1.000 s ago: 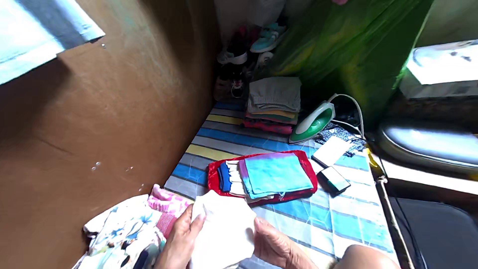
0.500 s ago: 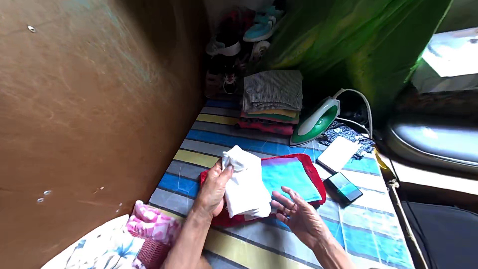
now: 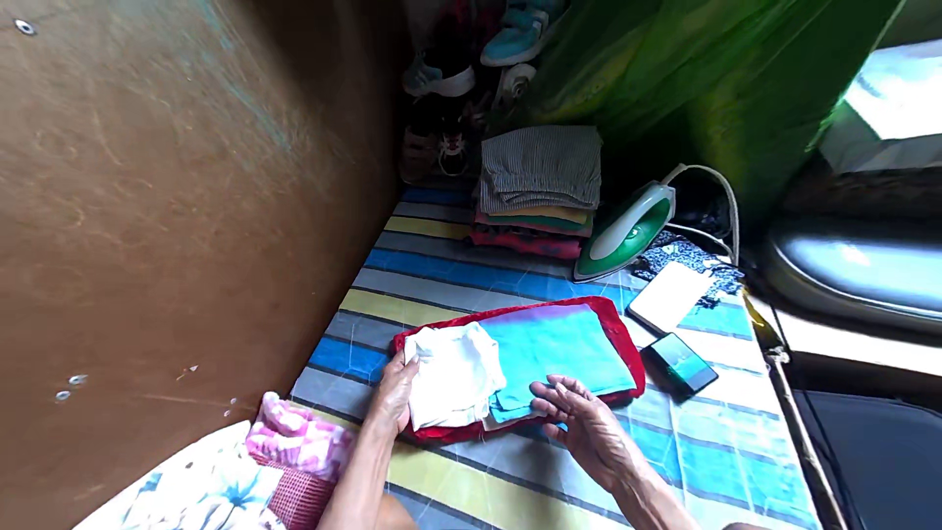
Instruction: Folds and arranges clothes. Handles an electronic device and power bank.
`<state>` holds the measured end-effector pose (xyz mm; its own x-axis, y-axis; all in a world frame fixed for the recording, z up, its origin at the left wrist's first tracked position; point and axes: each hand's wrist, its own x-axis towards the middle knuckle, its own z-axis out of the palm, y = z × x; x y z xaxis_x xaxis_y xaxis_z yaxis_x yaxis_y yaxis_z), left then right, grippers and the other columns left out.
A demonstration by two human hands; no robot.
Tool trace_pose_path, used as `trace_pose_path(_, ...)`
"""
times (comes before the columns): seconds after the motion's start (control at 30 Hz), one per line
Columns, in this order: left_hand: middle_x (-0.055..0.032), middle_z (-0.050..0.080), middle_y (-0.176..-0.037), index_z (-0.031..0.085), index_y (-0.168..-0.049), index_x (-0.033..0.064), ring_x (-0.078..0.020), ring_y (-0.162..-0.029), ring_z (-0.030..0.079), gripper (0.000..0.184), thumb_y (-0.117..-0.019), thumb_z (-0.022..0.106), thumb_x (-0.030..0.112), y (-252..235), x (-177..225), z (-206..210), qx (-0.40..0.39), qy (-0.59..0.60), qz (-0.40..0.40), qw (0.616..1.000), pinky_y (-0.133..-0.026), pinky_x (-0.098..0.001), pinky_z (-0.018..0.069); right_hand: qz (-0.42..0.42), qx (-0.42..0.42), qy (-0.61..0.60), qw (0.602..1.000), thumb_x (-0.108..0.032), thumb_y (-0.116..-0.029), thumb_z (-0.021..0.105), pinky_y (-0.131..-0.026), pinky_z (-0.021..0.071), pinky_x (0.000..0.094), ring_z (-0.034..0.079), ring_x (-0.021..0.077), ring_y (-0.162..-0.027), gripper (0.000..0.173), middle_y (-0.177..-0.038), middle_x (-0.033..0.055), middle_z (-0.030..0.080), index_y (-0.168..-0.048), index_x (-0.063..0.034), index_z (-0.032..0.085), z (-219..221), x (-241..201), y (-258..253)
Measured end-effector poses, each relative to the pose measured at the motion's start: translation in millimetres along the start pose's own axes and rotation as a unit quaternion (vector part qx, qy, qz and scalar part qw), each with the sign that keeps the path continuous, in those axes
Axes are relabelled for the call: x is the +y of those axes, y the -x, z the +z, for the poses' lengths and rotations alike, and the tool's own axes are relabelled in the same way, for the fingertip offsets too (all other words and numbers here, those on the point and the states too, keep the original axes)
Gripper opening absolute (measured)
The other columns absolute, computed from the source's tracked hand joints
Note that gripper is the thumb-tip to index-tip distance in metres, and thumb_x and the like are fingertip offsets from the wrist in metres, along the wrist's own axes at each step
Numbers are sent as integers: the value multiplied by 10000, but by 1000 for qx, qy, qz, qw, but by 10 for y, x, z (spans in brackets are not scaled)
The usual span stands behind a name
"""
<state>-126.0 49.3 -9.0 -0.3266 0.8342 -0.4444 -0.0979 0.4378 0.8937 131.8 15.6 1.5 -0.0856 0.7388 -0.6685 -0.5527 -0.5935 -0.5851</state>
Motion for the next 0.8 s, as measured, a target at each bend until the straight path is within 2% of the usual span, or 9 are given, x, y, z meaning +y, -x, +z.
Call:
trace_pose_path(0.13, -266, 630, -1217, 542, -1351, -74, -304, -1100, 627, 313, -1061, 479, 25, -42, -19, -42, 62, -135, 38, 988, -971, -446, 496, 2, 0, -1, 1000, -70, -1086, 416, -548, 540, 220, 734, 129, -745, 122, -933, 78, 756, -1161, -78, 513, -19, 2, -1)
trace_pose_path(0.23, -287, 604, -1287, 471, -1459, -28, -427, -1171, 605, 487, -992, 594, 27, 51, 12, -63, 96, -353, 103, 925, -1010, -563, 473, -7, 2, 31, 999, -56, -1081, 428, -552, 535, 216, 722, 120, -739, 126, -951, 77, 747, -1177, -63, 509, -12, 5, -2)
trace_pose_path(0.33, -337, 547, -1371, 605, -1354, -53, -524, -1217, 569, 437, -925, 658, 7, 101, -155, 9, 111, -432, 320, 836, -982, -657, 461, -60, 0, 125, 990, -14, -1063, 449, -585, 525, 208, 695, 96, -732, 148, -974, 73, 731, -1189, -28, 525, 7, 38, 21)
trace_pose_path(0.4, -303, 553, -1410, 690, -1296, 29, -536, -1279, 533, 384, -914, 678, 67, 18, -251, 70, 83, -455, 426, 778, -972, -720, 419, -106, -14, 192, 976, 7, -1040, 477, -615, 520, 212, 674, 84, -749, 163, -991, 70, 711, -1186, -4, 546, 4, 73, 35)
trace_pose_path(0.47, -273, 439, -1544, 645, -1390, 111, -537, -1443, 349, 473, -943, 676, 262, -27, -268, 158, 17, -503, 403, 764, -1075, -786, 246, -136, -28, 235, 962, 14, -1021, 493, -637, 523, 212, 670, 79, -780, 179, -1014, 67, 698, -1189, 10, 555, 0, 86, 40)
trace_pose_path(0.53, -228, 257, -1657, 483, -1539, 188, -500, -1537, 130, 650, -980, 584, 503, -45, -234, 257, -63, -573, 280, 768, -1128, -790, 56, -144, -33, 253, 956, 15, -1013, 495, -639, 519, 207, 665, 73, -787, 184, -1026, 64, 694, -1187, 12, 558, -2, 82, 30)
trace_pose_path(0.6, -177, 160, -1698, 367, -1600, 244, -463, -1559, 24, 751, -973, 525, 624, -65, -204, 305, -103, -614, 191, 759, -1124, -793, -2, -137, -33, 257, 956, 12, -1017, 495, -642, 517, 213, 663, 76, -788, 193, -1037, 69, 692, -1198, 13, 562, -12, 103, 18)
trace_pose_path(0.7, -190, 190, -1688, 374, -1598, 231, -488, -1549, 61, 751, -978, 491, 638, -37, -169, 279, -85, -602, 216, 764, -1082, -837, 8, -140, -41, 263, 954, 7, -1016, 496, -633, 521, 213, 661, 70, -764, 196, -1022, 64, 695, -1202, 12, 559, -7, 93, -7)
trace_pose_path(0.8, -217, 360, -1616, 525, -1512, 195, -559, -1484, 239, 672, -985, 445, 603, -3, -233, 357, -24, -571, 369, 733, -1023, -875, 109, -135, -49, 260, 955, 14, -1014, 490, -646, 525, 206, 662, 67, -786, 189, -1023, 56, 685, -1191, 9, 557, -1, 82, 21)
